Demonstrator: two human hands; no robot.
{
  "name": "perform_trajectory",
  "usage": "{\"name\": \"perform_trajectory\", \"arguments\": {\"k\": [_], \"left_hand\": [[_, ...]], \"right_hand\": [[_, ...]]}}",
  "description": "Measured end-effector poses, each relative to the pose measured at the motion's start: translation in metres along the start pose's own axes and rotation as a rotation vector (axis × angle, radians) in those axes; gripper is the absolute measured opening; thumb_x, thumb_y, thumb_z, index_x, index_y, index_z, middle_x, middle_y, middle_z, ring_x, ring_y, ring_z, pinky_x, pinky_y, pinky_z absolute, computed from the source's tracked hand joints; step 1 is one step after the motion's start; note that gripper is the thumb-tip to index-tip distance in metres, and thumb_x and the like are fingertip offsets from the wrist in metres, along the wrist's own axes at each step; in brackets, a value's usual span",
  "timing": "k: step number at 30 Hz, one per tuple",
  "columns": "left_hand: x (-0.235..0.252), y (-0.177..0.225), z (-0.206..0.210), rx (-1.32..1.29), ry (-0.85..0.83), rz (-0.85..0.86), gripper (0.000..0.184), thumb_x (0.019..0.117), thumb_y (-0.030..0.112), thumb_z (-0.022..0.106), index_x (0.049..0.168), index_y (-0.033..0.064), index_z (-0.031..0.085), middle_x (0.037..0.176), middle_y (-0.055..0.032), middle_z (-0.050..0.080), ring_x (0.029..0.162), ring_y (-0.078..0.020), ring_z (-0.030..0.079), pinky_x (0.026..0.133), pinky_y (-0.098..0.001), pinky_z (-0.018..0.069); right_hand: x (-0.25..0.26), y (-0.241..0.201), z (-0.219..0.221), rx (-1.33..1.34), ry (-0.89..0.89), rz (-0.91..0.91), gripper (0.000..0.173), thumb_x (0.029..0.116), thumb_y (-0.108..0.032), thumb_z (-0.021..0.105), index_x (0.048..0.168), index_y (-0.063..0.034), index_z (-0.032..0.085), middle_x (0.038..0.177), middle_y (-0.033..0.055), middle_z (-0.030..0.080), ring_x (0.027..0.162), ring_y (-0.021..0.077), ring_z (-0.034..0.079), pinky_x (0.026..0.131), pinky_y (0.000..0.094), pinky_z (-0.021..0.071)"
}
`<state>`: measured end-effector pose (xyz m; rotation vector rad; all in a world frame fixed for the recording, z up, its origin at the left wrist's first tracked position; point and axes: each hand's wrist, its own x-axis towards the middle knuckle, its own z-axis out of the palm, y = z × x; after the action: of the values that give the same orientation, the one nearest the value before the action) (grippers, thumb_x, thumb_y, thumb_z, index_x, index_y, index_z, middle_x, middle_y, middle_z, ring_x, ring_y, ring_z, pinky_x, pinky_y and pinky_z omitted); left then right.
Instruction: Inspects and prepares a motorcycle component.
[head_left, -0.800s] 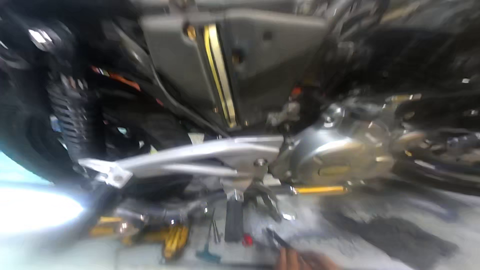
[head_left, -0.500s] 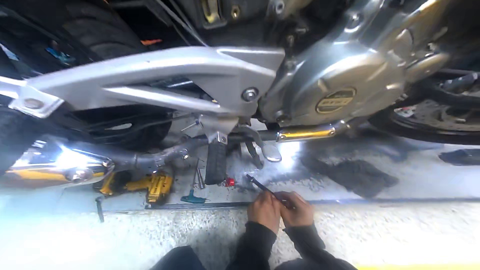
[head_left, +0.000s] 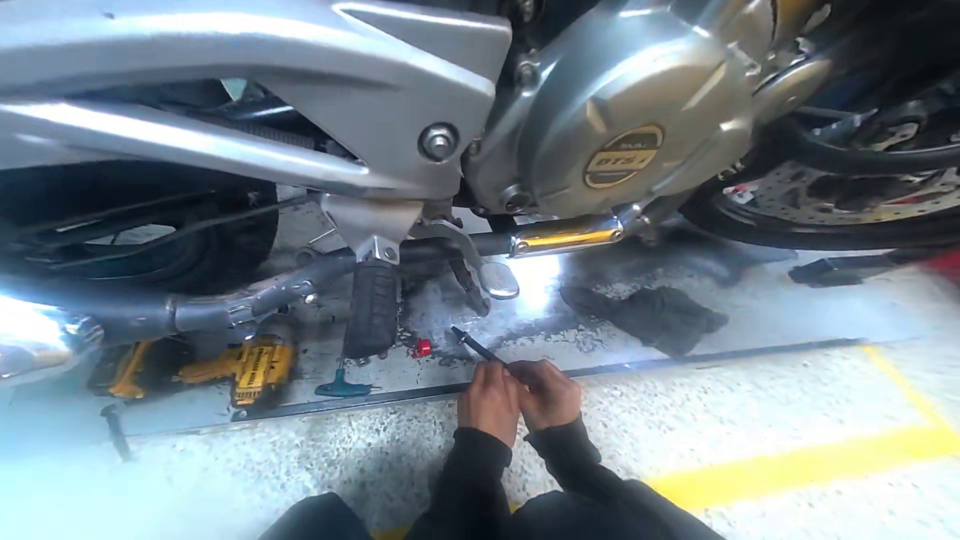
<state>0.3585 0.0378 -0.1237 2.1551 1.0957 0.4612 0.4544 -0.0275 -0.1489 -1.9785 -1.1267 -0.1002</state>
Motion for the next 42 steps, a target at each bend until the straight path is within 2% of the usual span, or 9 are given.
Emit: {"name": "perform_trajectory", "arguments": {"k": [4,7,10,12,21,27,34,40,42], "left_hand": [[0.012,0.011,-0.021,-0.192,-0.365,-0.309,0.044,0.112,0.026,0.034,0.114,0.0008,0.07,0.107,-0.0189,0.072,0.104,-0.0322,0.069,0.095,-0.0519,0.0531],[0.014,-0.005,-0.013,-0.435,-0.33,-0.437,0.052,0.1131,0.035,0.034,0.092,0.0005,0.067,0.076,-0.0129,0.059,0.07,-0.0255,0.058,0.069,-0.0458,0.0496],[0.005,-0.009,-0.017,-0.413,-0.227,-0.254,0.036,0.1082,0.032,0.046,0.115,0.004,0.068,0.105,-0.0141,0.069,0.097,-0.0277,0.068,0.089,-0.0515,0.0552],[0.003,-0.009,-0.013,-0.378,-0.251,-0.111,0.037,0.1026,0.031,0.054,0.13,0.0064,0.058,0.118,-0.0126,0.065,0.101,-0.0245,0.067,0.089,-0.0476,0.0572],[-0.002,-0.016,0.008,-0.031,0.116,0.083,0.018,0.1021,0.014,0.056,0.109,0.0016,0.067,0.109,-0.0177,0.067,0.079,-0.0302,0.072,0.068,-0.0459,0.0623],[0.0,-0.021,-0.001,-0.387,-0.069,-0.033,0.029,0.1057,0.022,0.052,0.123,0.0017,0.063,0.119,-0.0159,0.063,0.1,-0.0245,0.067,0.088,-0.0431,0.0583],[0.003,-0.019,0.003,-0.193,-0.008,0.097,0.026,0.1055,0.019,0.051,0.113,0.0005,0.067,0.111,-0.0167,0.068,0.087,-0.0284,0.072,0.075,-0.0458,0.0618],[0.017,-0.011,-0.015,-0.321,-0.246,-0.251,0.046,0.1124,0.028,0.035,0.108,-0.0022,0.07,0.096,-0.0212,0.071,0.095,-0.0347,0.07,0.089,-0.0549,0.0544],[0.024,-0.008,-0.016,-0.558,-0.356,-0.482,0.052,0.1136,0.032,0.032,0.094,-0.0014,0.066,0.075,-0.0136,0.06,0.067,-0.0239,0.058,0.066,-0.042,0.0507]], "right_hand": [[-0.006,0.003,-0.001,-0.024,0.004,-0.013,0.014,0.0814,-0.018,0.074,0.09,-0.0075,0.078,0.078,0.0042,0.072,0.065,0.015,0.068,0.058,0.0353,0.0581],[-0.004,0.001,-0.003,-0.028,0.008,0.028,0.014,0.0803,-0.016,0.074,0.091,-0.0067,0.078,0.077,0.0043,0.072,0.061,0.0148,0.065,0.055,0.0358,0.0556],[-0.002,0.003,-0.004,-0.028,0.012,0.051,0.015,0.08,-0.018,0.076,0.091,-0.0079,0.078,0.078,0.0037,0.073,0.063,0.0145,0.067,0.057,0.036,0.0572],[-0.001,0.002,-0.003,-0.008,0.023,0.046,0.017,0.0767,-0.018,0.077,0.09,-0.0076,0.078,0.079,0.0042,0.074,0.067,0.0158,0.07,0.06,0.0384,0.0597],[-0.002,0.0,-0.001,0.014,0.056,0.055,0.016,0.0764,-0.016,0.077,0.089,-0.0072,0.078,0.077,0.003,0.074,0.058,0.0096,0.064,0.053,0.0303,0.0541],[0.0,-0.005,-0.003,0.013,0.041,0.065,0.017,0.0782,-0.018,0.077,0.091,-0.0061,0.077,0.079,0.0045,0.073,0.06,0.0115,0.063,0.054,0.0323,0.0537],[-0.001,-0.003,0.003,0.014,0.046,0.016,0.02,0.0805,-0.023,0.077,0.091,-0.0049,0.077,0.079,0.0064,0.074,0.061,0.0124,0.065,0.055,0.033,0.0545],[-0.004,-0.004,0.01,-0.037,0.029,-0.051,0.015,0.0831,-0.016,0.074,0.091,-0.0037,0.076,0.08,0.0087,0.073,0.066,0.0184,0.069,0.058,0.0375,0.0574],[-0.005,-0.003,0.009,-0.059,0.019,-0.063,0.016,0.0831,-0.015,0.076,0.094,-0.0031,0.077,0.082,0.0097,0.074,0.067,0.0213,0.07,0.058,0.0406,0.0584]]}}
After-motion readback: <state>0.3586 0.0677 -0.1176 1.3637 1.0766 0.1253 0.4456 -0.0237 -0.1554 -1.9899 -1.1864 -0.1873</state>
